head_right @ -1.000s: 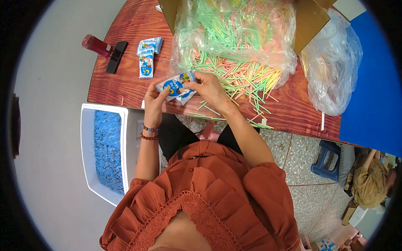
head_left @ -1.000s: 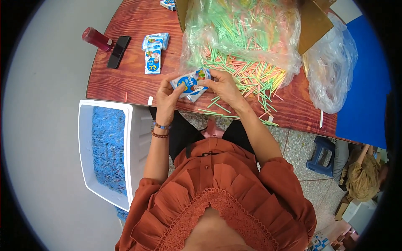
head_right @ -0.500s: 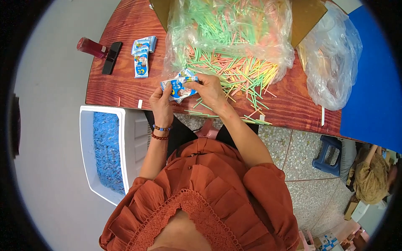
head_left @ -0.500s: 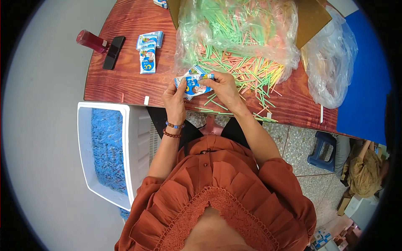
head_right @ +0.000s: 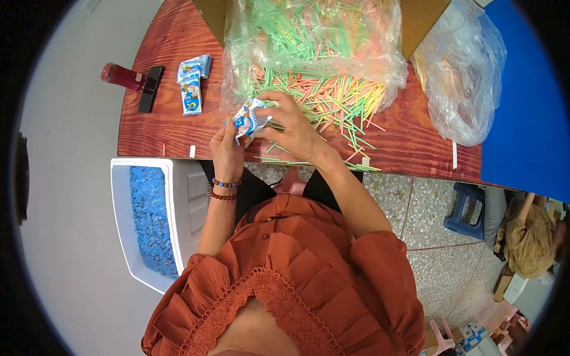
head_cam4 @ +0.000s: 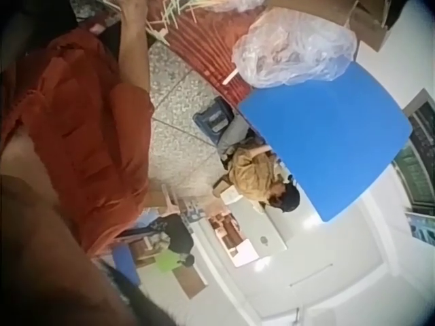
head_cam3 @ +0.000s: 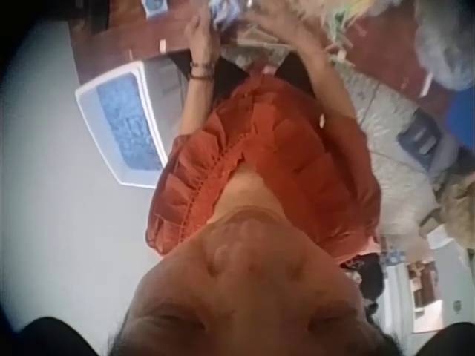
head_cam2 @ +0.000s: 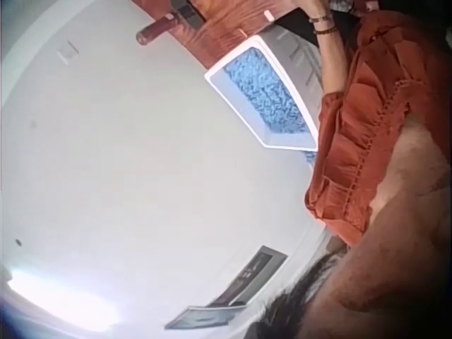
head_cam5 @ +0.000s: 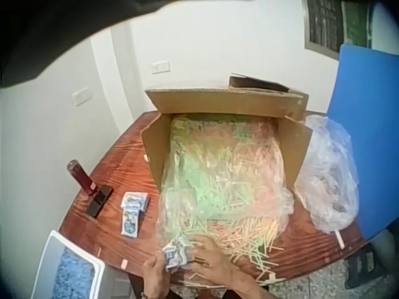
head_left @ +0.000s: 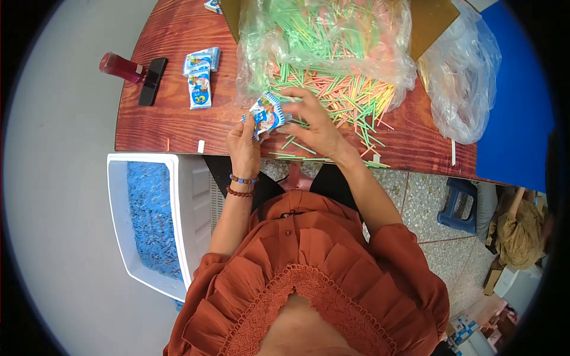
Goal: The person is packaging small blue cards into plastic bags along with colored shredded paper.
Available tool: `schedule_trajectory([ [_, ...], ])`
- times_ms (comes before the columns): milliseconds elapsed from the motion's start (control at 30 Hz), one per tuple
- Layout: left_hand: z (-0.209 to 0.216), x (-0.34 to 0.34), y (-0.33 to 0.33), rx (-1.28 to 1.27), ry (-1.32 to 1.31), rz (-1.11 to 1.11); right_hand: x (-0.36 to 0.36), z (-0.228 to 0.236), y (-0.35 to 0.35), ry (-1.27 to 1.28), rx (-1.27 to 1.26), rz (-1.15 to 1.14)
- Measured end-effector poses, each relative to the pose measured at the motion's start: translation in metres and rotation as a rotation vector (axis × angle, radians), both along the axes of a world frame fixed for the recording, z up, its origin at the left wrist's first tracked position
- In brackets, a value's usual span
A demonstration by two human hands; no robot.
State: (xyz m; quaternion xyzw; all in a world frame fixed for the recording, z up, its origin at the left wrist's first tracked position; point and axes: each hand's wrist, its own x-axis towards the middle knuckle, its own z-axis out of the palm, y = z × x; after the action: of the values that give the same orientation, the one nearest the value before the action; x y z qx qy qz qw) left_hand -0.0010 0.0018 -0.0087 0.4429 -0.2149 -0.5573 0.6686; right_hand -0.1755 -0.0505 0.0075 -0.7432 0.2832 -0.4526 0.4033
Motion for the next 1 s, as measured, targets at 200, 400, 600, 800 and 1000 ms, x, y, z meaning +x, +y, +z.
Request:
schedule_trajectory([
  [200, -0.001, 0.001, 0.007, 0.072, -0.182, 0.031, -0.011, -0.008, 0.000, 0.085, 0.014, 0.095],
  [400, -0.008, 0.013, 0.008, 0.044, -0.107, 0.056, -0.044, -0.007, -0.038, 0.511, -0.100, -0.253],
  [600, -0.002, 0.014, 0.008, 0.030, -0.062, 0.077, -0.043, -0.014, -0.063, 0.944, -0.288, -0.337],
  [800, -0.007, 0.017, 0.010, 0.058, -0.050, 0.085, -0.016, -0.009, -0.056, 0.975, -0.422, -0.405],
  [1000, -0.010, 0.018, 0.008, 0.076, -0.043, 0.083, -0.010, -0.019, -0.062, 1.082, -0.500, -0.407],
])
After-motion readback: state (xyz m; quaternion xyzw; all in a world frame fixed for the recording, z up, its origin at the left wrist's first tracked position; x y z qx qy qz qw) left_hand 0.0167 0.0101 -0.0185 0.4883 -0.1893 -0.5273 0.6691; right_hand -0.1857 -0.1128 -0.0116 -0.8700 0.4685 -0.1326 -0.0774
